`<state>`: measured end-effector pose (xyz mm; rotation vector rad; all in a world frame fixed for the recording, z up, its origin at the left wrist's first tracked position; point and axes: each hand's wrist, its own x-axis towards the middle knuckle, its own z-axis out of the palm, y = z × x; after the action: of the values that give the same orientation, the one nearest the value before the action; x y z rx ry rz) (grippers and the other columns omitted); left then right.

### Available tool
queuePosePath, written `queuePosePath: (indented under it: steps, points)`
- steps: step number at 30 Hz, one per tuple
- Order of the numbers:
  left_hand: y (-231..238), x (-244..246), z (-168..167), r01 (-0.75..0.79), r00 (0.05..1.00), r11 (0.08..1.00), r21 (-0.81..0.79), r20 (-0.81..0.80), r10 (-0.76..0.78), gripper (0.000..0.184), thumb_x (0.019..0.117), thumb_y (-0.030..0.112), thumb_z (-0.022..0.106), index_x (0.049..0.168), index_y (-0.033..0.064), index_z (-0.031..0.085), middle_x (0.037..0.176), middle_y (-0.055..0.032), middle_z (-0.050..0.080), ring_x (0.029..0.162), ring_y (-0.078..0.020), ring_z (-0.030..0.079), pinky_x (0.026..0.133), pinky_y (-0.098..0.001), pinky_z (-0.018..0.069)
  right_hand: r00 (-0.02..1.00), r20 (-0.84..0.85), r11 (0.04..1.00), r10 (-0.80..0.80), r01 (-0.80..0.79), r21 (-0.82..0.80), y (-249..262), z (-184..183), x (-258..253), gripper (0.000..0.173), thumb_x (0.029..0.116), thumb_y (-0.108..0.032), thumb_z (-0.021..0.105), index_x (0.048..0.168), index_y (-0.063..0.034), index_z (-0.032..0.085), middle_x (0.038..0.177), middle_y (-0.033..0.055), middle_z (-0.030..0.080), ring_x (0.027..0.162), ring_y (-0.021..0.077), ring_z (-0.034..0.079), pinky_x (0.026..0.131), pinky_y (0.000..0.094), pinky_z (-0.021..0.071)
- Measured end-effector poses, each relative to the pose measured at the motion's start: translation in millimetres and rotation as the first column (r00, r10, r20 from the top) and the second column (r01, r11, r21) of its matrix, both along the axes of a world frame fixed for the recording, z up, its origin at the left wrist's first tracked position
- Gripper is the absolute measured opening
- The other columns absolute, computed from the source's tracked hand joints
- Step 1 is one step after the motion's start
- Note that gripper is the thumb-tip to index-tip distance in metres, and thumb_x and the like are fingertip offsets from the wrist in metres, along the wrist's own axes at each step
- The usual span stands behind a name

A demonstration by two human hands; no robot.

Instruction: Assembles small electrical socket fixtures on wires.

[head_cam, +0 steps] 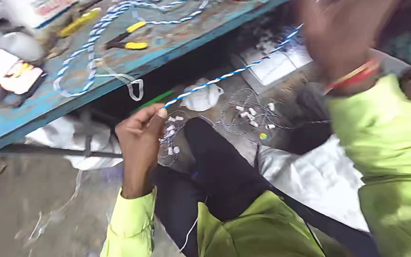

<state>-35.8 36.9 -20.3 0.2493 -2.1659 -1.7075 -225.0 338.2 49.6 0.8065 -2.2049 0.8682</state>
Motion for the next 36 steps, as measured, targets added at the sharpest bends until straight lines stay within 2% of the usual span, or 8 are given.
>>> queuePosePath:
  steps: [4, 6, 9, 14, 19, 22, 26, 36]
  points:
    - [53, -6, -44, 0.076, 0.99, 0.997, -0.018, 0.117, -0.073, 0.015, 0.099, 0.012, 0.064, 0.108, 0.0055, 0.073, 0.08, 0.0047, 0.07, 0.059, -0.0025, 0.059, 0.055, -0.021, 0.0519, 0.453, 0.753, 0.87, 0.478, -0.361, -0.335, -36, -103, 90, 0.028, 0.1046, -0.024, 0.058, 0.111, -0.0002, 0.071, 0.093, 0.0069, 0.073, 0.08, 0.0113, 0.07, 0.075, 0.0317, 0.0606]
    - [78, 3, -66, 0.071, 0.983, 0.992, -0.107, 0.174, -0.052, 0.016, 0.0987, 0.011, 0.063, 0.107, 0.0025, 0.073, 0.081, 0.0027, 0.071, 0.061, -0.001, 0.061, 0.056, -0.02, 0.0532, -0.038, 0.866, 0.86, 0.499, -0.102, -0.5, -54, -149, 115, 0.042, 0.1081, -0.036, 0.051, 0.124, 0.0004, 0.064, 0.11, 0.0106, 0.071, 0.098, 0.016, 0.069, 0.087, 0.0352, 0.0574]
    - [81, 19, -104, -0.012, 0.978, 0.981, -0.194, 0.202, 0.052, 0.017, 0.0979, 0.009, 0.063, 0.106, 0.0, 0.074, 0.091, -0.0046, 0.075, 0.073, -0.0038, 0.069, 0.068, -0.0213, 0.059, -0.303, 0.701, 0.757, 0.646, 0.372, -0.537, -85, -176, 134, 0.037, 0.1076, -0.037, 0.052, 0.127, -0.0071, 0.062, 0.114, 0.0055, 0.071, 0.103, 0.0135, 0.07, 0.085, 0.0311, 0.0572]
    - [71, 39, -136, -0.119, 0.936, 0.947, -0.298, 0.284, 0.207, 0.016, 0.0956, 0.011, 0.067, 0.104, 0.0025, 0.077, 0.093, -0.0064, 0.076, 0.072, -0.0034, 0.068, 0.07, -0.0221, 0.0577, -0.35, 0.685, 0.751, 0.64, 0.472, -0.461, -103, -191, 141, 0.031, 0.1092, -0.029, 0.049, 0.128, -0.0072, 0.063, 0.113, 0.0059, 0.072, 0.102, 0.0139, 0.069, 0.084, 0.0306, 0.0563]
    - [66, 48, -142, -0.157, 0.904, 0.975, -0.156, 0.374, 0.206, 0.016, 0.0966, 0.015, 0.068, 0.106, 0.0052, 0.077, 0.084, -0.0038, 0.075, 0.064, -0.0083, 0.066, 0.064, -0.03, 0.0583, -0.325, 0.811, 0.869, 0.487, 0.093, -0.485, -84, -200, 135, 0.023, 0.1049, -0.019, 0.058, 0.118, -0.0035, 0.069, 0.103, 0.0062, 0.072, 0.092, 0.0146, 0.07, 0.082, 0.0319, 0.0592]
    - [68, 44, -139, -0.16, 0.898, 0.985, -0.07, 0.404, 0.174, 0.016, 0.0976, 0.014, 0.067, 0.106, 0.0052, 0.077, 0.085, -0.0037, 0.074, 0.065, -0.008, 0.066, 0.064, -0.0294, 0.058, 0.146, 0.936, 0.924, 0.32, -0.265, -0.275, -66, -199, 134, 0.021, 0.1009, -0.023, 0.065, 0.11, -0.0079, 0.075, 0.098, 0.0024, 0.075, 0.088, 0.0101, 0.071, 0.081, 0.0311, 0.0605]
    - [70, 43, -135, -0.137, 0.91, 0.99, 0.023, 0.399, 0.116, 0.019, 0.0986, 0.015, 0.063, 0.105, 0.0041, 0.077, 0.09, -0.0036, 0.075, 0.071, -0.0073, 0.067, 0.068, -0.0286, 0.058, 0.75, 0.5, 0.866, 0.434, -0.501, 0.0, -62, -228, 130, 0.034, 0.1027, -0.039, 0.06, 0.123, -0.0156, 0.074, 0.132, 0.0084, 0.068, 0.129, 0.0262, 0.06, 0.11, 0.0485, 0.0455]
    - [67, 70, -150, -0.247, 0.874, 0.894, 0.374, 0.484, 0.039, 0.014, 0.0952, 0.011, 0.067, 0.103, 0.0036, 0.077, 0.082, -0.0009, 0.072, 0.06, -0.0048, 0.06, 0.056, -0.0228, 0.0525, 0.617, 0.417, 0.609, 0.668, -0.775, 0.17, -79, -240, 106, 0.019, 0.1032, -0.028, 0.061, 0.109, -0.0198, 0.077, 0.103, -0.0008, 0.072, 0.108, 0.0146, 0.067, 0.097, 0.0302, 0.0554]
